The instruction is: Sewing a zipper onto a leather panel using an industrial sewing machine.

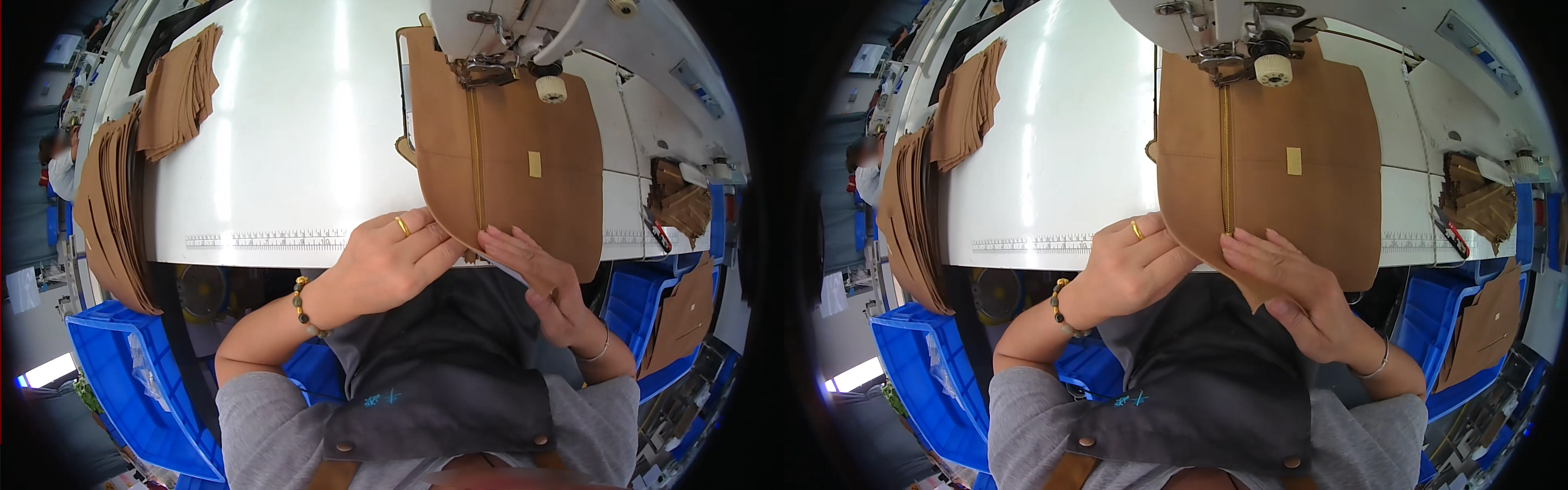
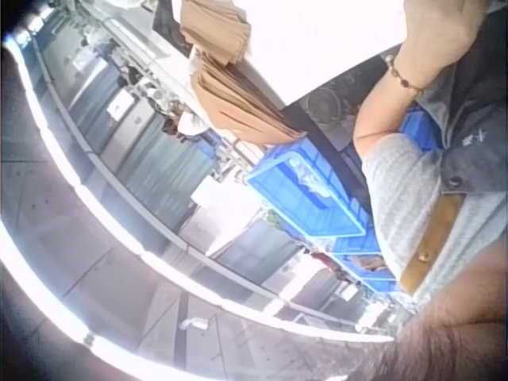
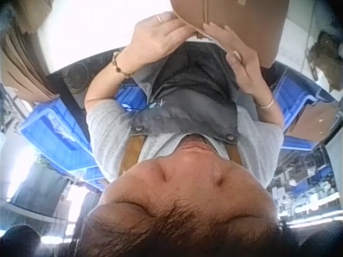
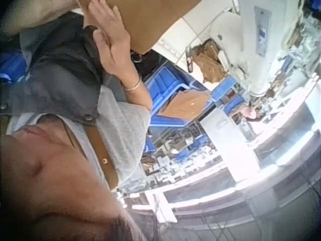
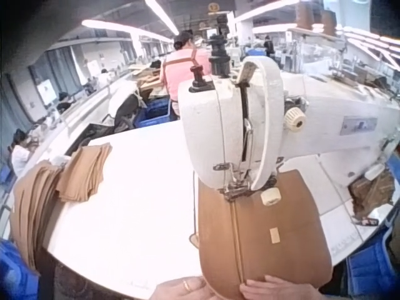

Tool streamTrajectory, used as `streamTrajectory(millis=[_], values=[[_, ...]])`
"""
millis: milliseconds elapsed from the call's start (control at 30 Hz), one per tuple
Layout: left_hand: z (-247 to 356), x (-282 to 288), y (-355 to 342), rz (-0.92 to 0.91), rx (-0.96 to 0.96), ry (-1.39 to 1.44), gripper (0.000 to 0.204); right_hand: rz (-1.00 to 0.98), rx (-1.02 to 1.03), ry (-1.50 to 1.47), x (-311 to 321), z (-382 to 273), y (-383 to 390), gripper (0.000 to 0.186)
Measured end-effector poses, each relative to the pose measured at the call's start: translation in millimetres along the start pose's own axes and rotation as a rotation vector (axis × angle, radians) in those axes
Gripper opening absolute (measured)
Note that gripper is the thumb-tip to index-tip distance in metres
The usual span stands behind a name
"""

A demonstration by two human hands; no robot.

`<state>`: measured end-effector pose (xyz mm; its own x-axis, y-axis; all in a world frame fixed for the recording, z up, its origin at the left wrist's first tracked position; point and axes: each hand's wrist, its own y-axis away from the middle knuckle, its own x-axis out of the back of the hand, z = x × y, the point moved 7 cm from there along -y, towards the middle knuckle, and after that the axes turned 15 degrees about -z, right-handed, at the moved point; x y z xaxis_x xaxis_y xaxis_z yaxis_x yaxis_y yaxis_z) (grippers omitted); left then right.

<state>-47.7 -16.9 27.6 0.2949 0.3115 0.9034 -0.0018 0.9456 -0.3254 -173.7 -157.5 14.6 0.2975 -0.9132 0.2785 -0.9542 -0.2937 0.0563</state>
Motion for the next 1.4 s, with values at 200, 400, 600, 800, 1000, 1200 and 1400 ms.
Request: streamTrajectory(millis=[200, 400, 600, 800, 1000, 1200, 1400], values=[[12.0, 4.4, -2.0, 0.033, -0.038, -0.081, 0.025, -0.010, -0.013, 0.000, 0.1, -0.7, -1.4, 0.054], [18.5, 1.9, -0.3, -0.019, -0.068, -0.142, 0.031, -0.048, -0.037, 0.089, -0.8, -2.4, 0.8, 0.060], [41.3, -13.8, -9.2, -0.157, 0.099, -0.347, 0.039, 0.516, -0.114, 0.201, 66.7, 5.3, 41.2, 0.074], [49.7, -24.8, -13.7, -0.182, 0.111, -0.487, 0.023, 0.308, 0.046, -0.954, 140.4, 81.5, 89.4, 0.046], [54.3, -28.0, -13.4, -0.190, 0.139, -0.515, 0.021, 0.247, -0.050, 0.865, 57.8, 25.2, 68.7, 0.057], [49.5, -22.1, -13.9, -0.187, 0.122, -0.440, 0.022, 0.242, -0.044, 0.834, 57.1, 24.0, 55.3, 0.057], [53.0, -24.5, -15.1, -0.230, 0.106, -0.468, 0.023, 0.255, -0.042, 0.795, 64.5, 28.5, 60.0, 0.057]])
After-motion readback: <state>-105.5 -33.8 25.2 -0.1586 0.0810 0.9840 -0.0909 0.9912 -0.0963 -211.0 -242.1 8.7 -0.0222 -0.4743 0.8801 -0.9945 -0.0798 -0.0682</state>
